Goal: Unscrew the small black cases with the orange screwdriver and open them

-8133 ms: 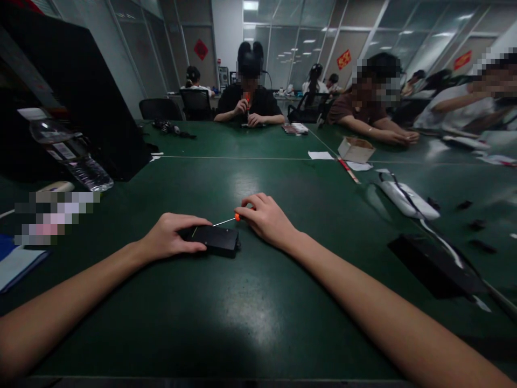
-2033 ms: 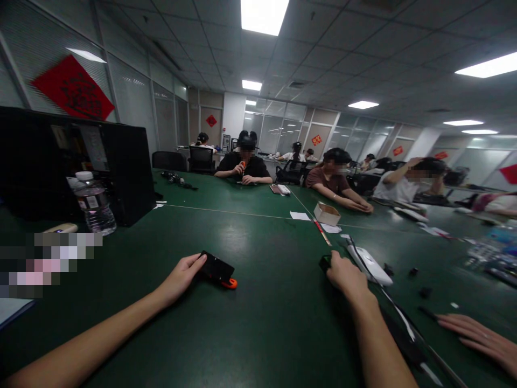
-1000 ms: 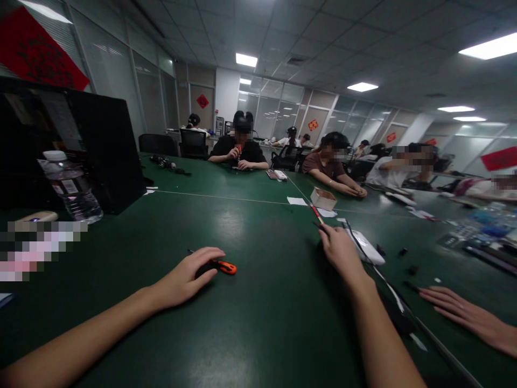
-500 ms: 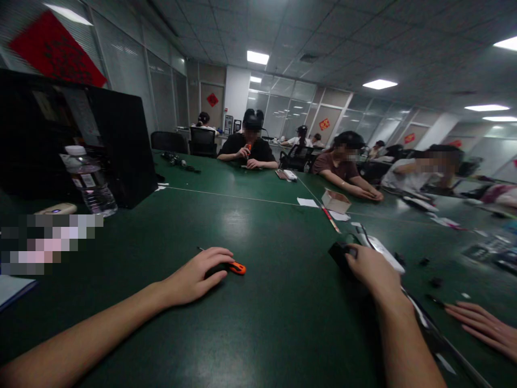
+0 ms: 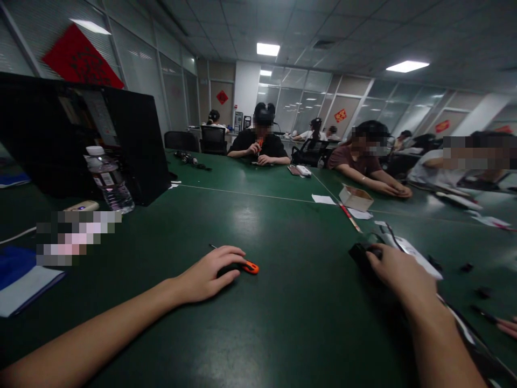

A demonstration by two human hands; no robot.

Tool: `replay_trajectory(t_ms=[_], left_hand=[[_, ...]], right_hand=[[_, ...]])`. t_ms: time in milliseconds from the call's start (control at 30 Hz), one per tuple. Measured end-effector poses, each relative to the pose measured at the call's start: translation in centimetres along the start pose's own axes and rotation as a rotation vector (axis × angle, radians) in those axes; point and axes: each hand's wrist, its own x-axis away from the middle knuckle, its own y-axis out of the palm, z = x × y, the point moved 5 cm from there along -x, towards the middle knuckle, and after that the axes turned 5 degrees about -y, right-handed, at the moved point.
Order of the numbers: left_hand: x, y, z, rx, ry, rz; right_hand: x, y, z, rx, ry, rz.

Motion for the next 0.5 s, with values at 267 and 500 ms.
replay_trajectory(t_ms=[267,500], left_hand=[[0.19,-0.17,0.51,-0.002,0.032,-0.015],[0.15,-0.26,0.66,0.001,0.039,-0.029]], right_hand=[[0.1,0.29,0.17,0.005,0.009,-0.172],[-0.5,0.67,0.28,0.003,-0.025,-0.165]])
